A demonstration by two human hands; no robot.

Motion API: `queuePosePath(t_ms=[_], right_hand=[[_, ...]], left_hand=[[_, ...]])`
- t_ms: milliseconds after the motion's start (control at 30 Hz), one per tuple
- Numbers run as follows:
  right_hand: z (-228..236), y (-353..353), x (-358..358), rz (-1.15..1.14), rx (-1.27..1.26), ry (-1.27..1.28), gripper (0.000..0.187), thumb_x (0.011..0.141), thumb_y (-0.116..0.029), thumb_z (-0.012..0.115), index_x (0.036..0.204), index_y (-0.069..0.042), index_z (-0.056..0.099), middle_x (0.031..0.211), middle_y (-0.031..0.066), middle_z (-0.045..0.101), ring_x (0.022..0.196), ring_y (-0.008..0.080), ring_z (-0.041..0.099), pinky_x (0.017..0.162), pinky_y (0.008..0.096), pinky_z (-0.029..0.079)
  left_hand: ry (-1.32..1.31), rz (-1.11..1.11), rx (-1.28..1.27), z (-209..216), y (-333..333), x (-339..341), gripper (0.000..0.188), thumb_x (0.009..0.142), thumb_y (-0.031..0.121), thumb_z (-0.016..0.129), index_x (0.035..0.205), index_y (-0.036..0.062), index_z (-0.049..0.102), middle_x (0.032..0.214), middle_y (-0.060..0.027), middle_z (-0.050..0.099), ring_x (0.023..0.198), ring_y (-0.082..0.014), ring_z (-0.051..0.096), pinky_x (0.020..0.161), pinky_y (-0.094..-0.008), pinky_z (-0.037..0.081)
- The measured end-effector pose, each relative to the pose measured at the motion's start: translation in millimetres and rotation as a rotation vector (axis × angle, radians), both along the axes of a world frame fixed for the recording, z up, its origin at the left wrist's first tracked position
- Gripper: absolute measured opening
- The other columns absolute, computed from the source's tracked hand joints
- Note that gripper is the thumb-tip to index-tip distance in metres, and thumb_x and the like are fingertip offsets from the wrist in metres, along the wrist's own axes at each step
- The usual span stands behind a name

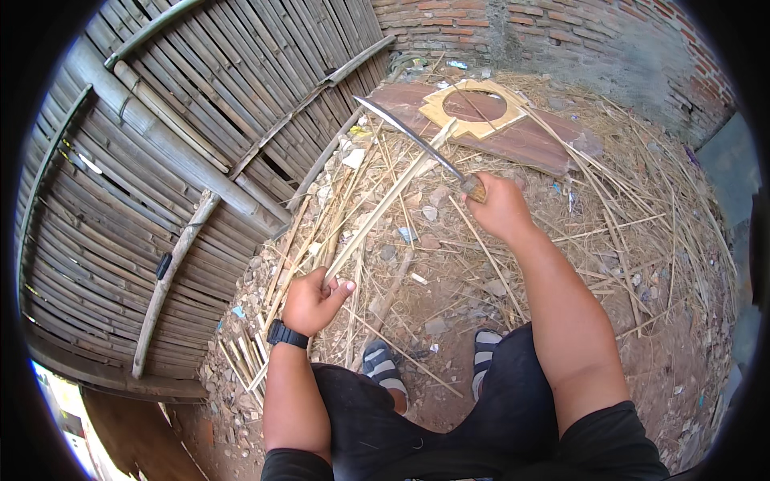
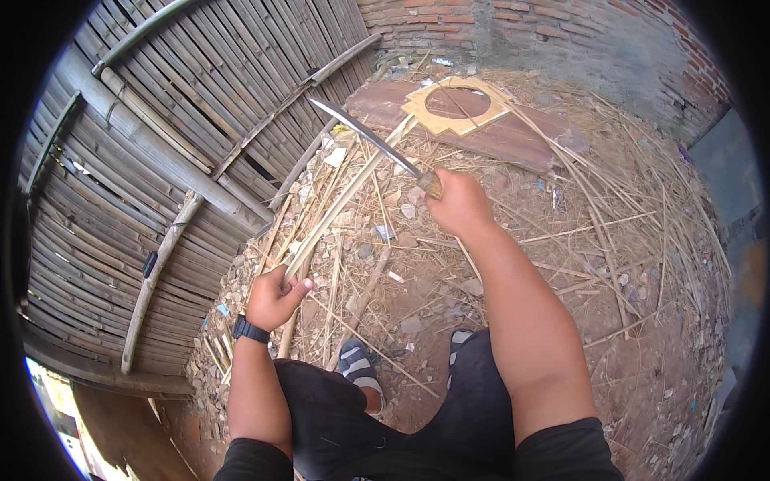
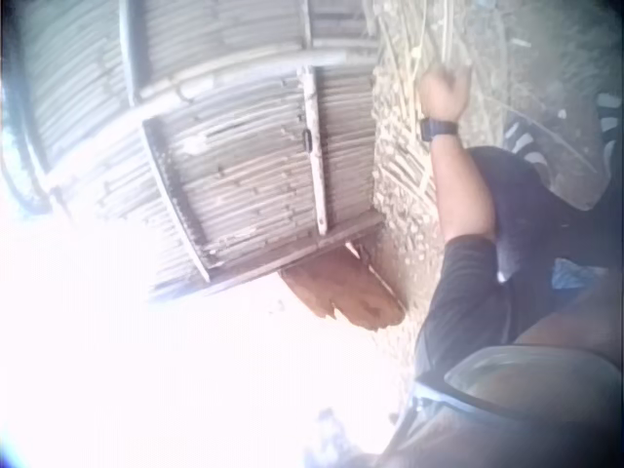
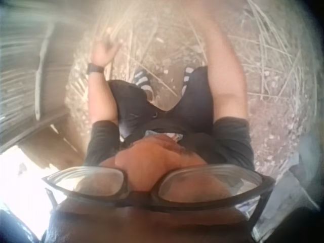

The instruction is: The person holds a long bamboo strip in their left hand and uses a curved knife in their right hand to shave thin layers off the strip. The person repeatedly strokes the knife along the bamboo to thin it, with shavings falling onto the ground.

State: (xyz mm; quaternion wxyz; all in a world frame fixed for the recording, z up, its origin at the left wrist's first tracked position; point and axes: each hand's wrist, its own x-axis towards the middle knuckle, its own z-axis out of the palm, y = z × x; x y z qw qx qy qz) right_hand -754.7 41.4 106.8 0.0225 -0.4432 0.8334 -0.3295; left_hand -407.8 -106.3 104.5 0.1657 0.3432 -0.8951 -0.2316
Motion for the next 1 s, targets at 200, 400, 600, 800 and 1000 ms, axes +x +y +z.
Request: queuePosePath(t_ms=[200, 400, 600, 800, 1000], right_hand=[[0.3, -7.6, 38.6, 0.445, 0.093, 0.328, 0.026, 0.084, -0.018, 0.075, 0.108, -0.010, 0.069, 0.084, 0.0181, 0.072, 0.083, 0.0374, 0.072, 0.074, 0.0492, 0.055], [-17.7, -8.5, -0.9, 0.083, -0.058, -0.024, 0.028, 0.083, -0.018, 0.077, 0.108, -0.009, 0.070, 0.079, 0.0190, 0.070, 0.074, 0.0360, 0.070, 0.071, 0.0461, 0.053], [-4.8, -4.2, 24.1, 0.191, -0.060, 0.083, 0.026, 0.081, -0.019, 0.078, 0.103, -0.010, 0.068, 0.078, 0.0162, 0.069, 0.075, 0.0359, 0.070, 0.071, 0.0471, 0.054], [-1.6, -5.5, 19.4, 0.344, 0.031, 0.251, 0.021, 0.078, -0.015, 0.076, 0.095, -0.008, 0.065, 0.082, 0.0160, 0.072, 0.080, 0.0365, 0.072, 0.072, 0.0475, 0.057], [-9.8, -5.9, 2.8, -0.015, -0.023, -0.039, 0.023, 0.081, -0.018, 0.076, 0.100, -0.010, 0.067, 0.084, 0.0138, 0.073, 0.082, 0.0359, 0.072, 0.074, 0.0476, 0.057]], left_hand=[[0.030, -0.039, 0.040, -2.5, 2.2, -3.8, 0.047, 0.089, 0.043, 0.082, 0.077, 0.0016, 0.062, 0.057, -0.0080, 0.055, 0.052, -0.0214, 0.053, 0.054, -0.0368, 0.046], [0.036, 0.010, -0.011, -1.0, 1.3, 0.4, 0.047, 0.089, 0.042, 0.083, 0.078, 0.0015, 0.062, 0.057, -0.0080, 0.054, 0.051, -0.0203, 0.052, 0.053, -0.0364, 0.045], [0.069, -0.014, 0.015, -1.1, 3.0, -3.4, 0.043, 0.088, 0.037, 0.084, 0.080, 0.0006, 0.062, 0.055, -0.0041, 0.050, 0.049, -0.0157, 0.046, 0.050, -0.0340, 0.043], [0.072, -0.008, 0.003, -1.3, 6.9, -0.6, 0.043, 0.088, 0.037, 0.084, 0.079, 0.0011, 0.063, 0.056, -0.0056, 0.053, 0.049, -0.0166, 0.049, 0.050, -0.0344, 0.043], [0.024, -0.011, -0.038, -1.1, -1.4, 3.5, 0.045, 0.089, 0.041, 0.082, 0.078, 0.0017, 0.063, 0.057, -0.0071, 0.055, 0.050, -0.0188, 0.051, 0.051, -0.0355, 0.045]])
